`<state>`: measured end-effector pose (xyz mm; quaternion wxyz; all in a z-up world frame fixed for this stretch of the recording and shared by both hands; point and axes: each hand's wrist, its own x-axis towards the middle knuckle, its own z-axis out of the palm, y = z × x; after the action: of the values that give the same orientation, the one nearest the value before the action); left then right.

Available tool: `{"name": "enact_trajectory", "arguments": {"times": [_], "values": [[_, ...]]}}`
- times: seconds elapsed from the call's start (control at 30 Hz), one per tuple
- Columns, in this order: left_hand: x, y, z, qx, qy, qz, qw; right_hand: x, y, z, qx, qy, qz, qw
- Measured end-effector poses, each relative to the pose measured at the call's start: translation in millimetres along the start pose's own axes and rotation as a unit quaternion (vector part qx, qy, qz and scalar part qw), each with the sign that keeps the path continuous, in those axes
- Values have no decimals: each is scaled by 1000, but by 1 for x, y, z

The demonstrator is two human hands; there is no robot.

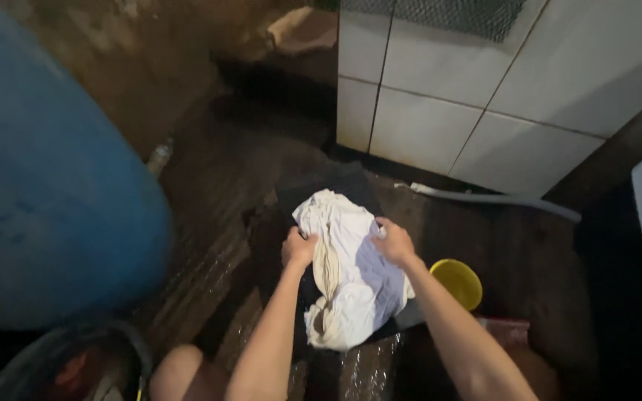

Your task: Hand-washing a white shirt using a brush and soap on a washboard.

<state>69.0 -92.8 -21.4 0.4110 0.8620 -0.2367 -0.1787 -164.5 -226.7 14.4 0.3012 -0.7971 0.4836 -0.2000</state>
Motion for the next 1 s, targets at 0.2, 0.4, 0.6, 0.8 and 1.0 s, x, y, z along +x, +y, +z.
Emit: {"name": "enact_trajectory", "arguments": {"times": [0.2,0.4,0.6,0.8,1.0], "values": [[18,-21,9,-90,-163,-21,982,1,-18,-19,111,-176,94,974],[15,-72,-30,-421,-265,-267,826,16,46,-45,-10,-143,93,985],[-9,-37,-46,-293,-230,-241,897,16,13,-42,48,-100,116,987],[11,-24,-24,-304,-250,-27,919,25,-24,-41,-175,-156,-18,972],[12,48,-101,-366,-130,123,913,55,-74,-133,187,-175,43,966]]}}
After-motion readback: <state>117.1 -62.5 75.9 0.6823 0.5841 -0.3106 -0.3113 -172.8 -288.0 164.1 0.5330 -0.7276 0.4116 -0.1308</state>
